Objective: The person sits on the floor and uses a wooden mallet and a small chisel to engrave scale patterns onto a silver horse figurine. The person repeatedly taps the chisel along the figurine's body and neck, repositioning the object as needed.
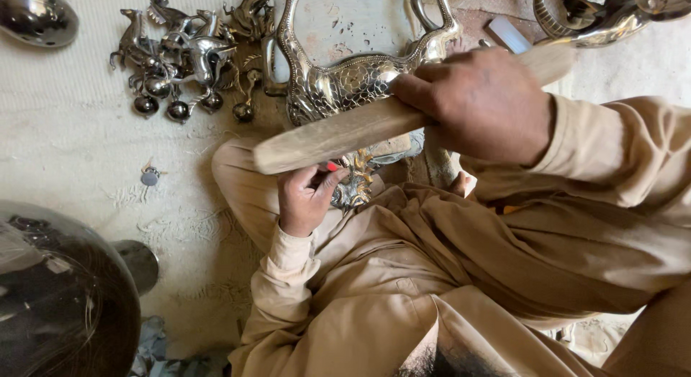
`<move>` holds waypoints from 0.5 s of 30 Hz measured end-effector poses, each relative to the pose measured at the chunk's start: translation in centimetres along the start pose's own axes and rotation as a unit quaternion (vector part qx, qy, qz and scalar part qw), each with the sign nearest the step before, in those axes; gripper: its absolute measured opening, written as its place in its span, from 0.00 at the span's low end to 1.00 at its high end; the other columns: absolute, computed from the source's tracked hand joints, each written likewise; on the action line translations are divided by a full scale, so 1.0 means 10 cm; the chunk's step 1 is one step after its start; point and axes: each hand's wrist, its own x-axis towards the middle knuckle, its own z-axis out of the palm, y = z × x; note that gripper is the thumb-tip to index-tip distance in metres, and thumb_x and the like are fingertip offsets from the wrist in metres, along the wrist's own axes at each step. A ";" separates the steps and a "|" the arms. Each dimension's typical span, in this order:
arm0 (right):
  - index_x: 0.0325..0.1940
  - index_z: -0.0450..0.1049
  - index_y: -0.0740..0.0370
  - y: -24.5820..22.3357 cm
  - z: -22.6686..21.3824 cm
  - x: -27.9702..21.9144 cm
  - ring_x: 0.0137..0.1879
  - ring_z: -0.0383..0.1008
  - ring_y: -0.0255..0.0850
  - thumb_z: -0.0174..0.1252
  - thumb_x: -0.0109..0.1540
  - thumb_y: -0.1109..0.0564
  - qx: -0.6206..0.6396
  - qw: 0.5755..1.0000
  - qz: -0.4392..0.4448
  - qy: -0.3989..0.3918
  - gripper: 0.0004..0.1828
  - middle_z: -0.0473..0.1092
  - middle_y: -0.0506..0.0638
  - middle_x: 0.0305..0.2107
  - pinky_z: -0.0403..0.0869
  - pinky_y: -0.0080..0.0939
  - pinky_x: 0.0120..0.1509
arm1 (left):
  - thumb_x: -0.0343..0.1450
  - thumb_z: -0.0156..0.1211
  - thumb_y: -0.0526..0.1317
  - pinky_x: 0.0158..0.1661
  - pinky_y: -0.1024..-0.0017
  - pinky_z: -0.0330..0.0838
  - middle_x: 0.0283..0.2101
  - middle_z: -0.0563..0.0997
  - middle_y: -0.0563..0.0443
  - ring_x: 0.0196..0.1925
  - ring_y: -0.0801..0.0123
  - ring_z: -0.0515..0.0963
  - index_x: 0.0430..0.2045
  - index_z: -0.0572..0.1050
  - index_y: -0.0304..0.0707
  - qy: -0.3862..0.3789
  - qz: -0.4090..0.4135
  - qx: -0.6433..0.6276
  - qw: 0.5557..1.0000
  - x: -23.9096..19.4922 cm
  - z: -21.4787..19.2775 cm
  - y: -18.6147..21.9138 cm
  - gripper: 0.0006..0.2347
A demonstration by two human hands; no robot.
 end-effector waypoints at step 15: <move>0.46 0.75 0.59 -0.03 -0.10 0.04 0.24 0.75 0.46 0.62 0.60 0.58 -0.109 0.993 0.016 -0.040 0.11 0.72 0.51 0.25 0.72 0.48 0.26 | 0.70 0.71 0.32 0.39 0.75 0.78 0.40 0.86 0.46 0.35 0.72 0.83 0.33 0.78 0.29 -0.004 -0.004 -0.069 0.998 0.03 -0.02 -0.02 0.06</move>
